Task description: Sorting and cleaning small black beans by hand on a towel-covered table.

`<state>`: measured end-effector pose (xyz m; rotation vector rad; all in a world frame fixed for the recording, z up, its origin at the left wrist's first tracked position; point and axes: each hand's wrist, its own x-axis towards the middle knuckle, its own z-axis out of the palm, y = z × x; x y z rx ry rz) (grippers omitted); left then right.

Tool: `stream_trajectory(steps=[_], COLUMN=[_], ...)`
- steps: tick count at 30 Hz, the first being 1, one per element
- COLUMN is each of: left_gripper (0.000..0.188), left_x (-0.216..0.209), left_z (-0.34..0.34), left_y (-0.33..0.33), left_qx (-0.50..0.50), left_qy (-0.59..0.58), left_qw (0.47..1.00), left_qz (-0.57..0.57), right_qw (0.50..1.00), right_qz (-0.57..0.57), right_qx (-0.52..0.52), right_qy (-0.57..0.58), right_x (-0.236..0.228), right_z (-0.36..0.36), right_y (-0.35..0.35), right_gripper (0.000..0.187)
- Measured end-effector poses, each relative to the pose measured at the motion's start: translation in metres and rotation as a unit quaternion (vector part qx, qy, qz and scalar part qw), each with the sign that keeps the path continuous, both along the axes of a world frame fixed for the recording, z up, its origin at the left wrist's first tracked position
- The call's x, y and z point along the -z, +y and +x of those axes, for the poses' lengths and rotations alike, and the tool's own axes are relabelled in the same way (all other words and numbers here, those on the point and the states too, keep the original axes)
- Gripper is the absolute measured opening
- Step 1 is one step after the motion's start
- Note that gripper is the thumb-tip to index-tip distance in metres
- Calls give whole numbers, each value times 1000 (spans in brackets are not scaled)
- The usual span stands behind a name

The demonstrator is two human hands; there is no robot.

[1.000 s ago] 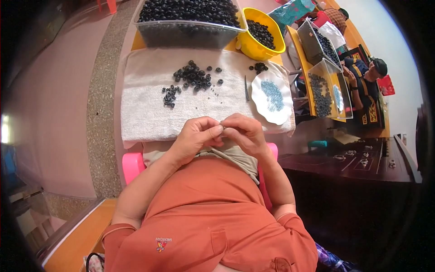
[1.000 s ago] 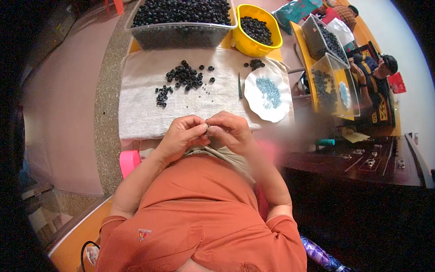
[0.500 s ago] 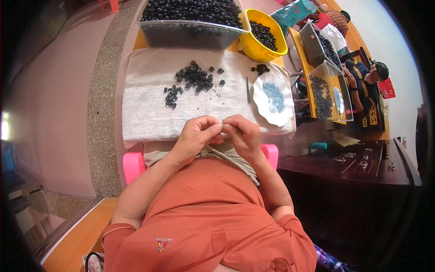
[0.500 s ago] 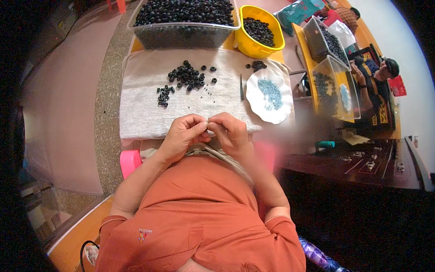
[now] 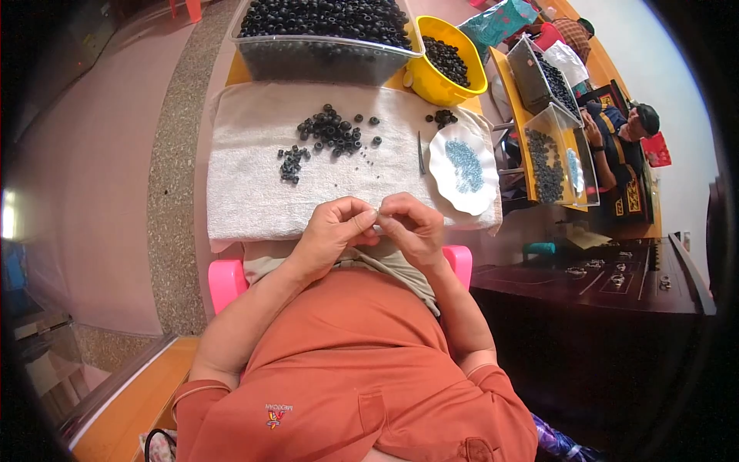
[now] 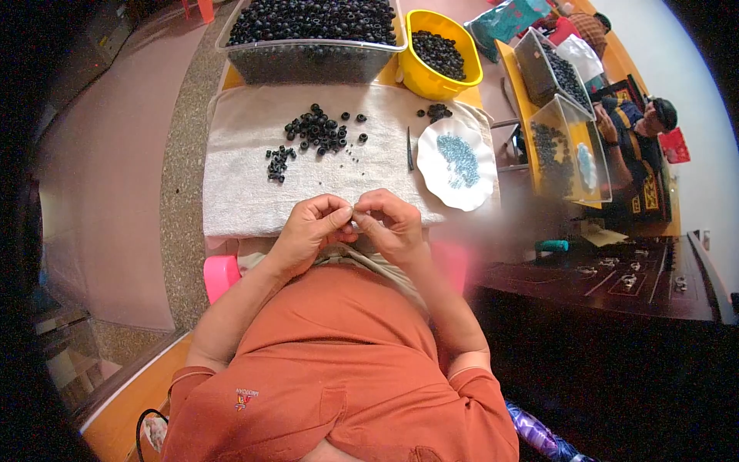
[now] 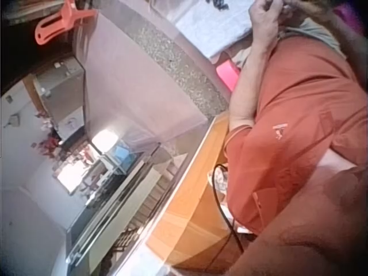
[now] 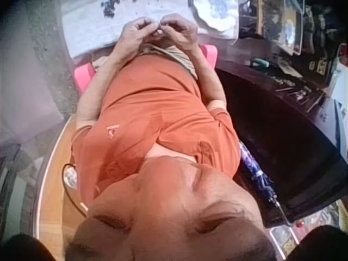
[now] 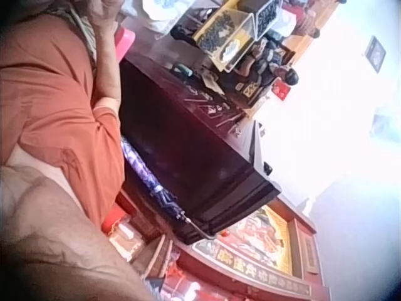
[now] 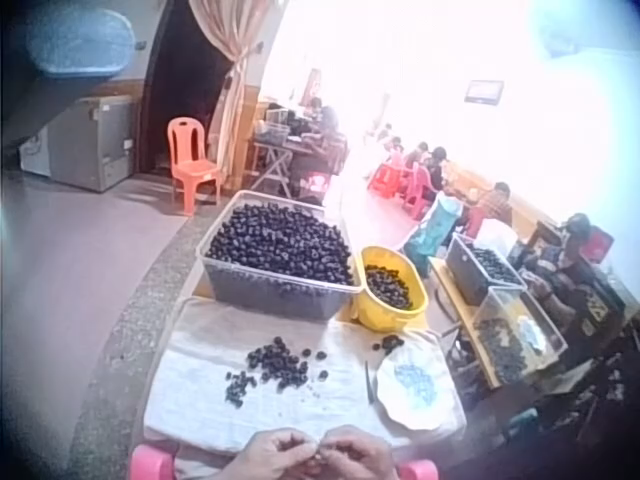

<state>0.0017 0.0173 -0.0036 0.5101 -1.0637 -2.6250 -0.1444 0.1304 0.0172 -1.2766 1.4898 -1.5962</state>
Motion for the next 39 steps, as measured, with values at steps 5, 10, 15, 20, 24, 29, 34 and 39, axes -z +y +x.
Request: stream_trajectory(steps=[5,10,15,20,24,29,34,39], left_gripper=[16,15,14,14,15,15,14,13], left_x=[-1,0,-2,-4,-3,0,3,0], left_z=[0,-1,0,-1,0,-2,-2,-3], left_y=[0,2,1,2,1,2,2,0], left_qx=[7,2,-5,-9,-6,-9,-2,-19], left_qy=[7,21,13,2,0,0,-5,-9], left_qw=[1000,1000,1000,1000,1000,1000,1000,999], left_qz=[3,8,0,-3,-5,-2,11,29], right_qw=[999,998,994,996,999,999,992,949], right_qz=[-2,64,43,42,49,32,-14,-30], right_qx=[-22,2,1,14,19,13,29,151], right_qy=[-46,-15,102,82,12,18,123,276], right_x=[2,5,2,3,2,1,-4,-22], right_z=[-4,-6,-6,-5,-4,-4,-3,-30], right_y=[2,1,-1,-1,0,1,0,6], right_gripper=[10,8,7,7,8,10,14,16])
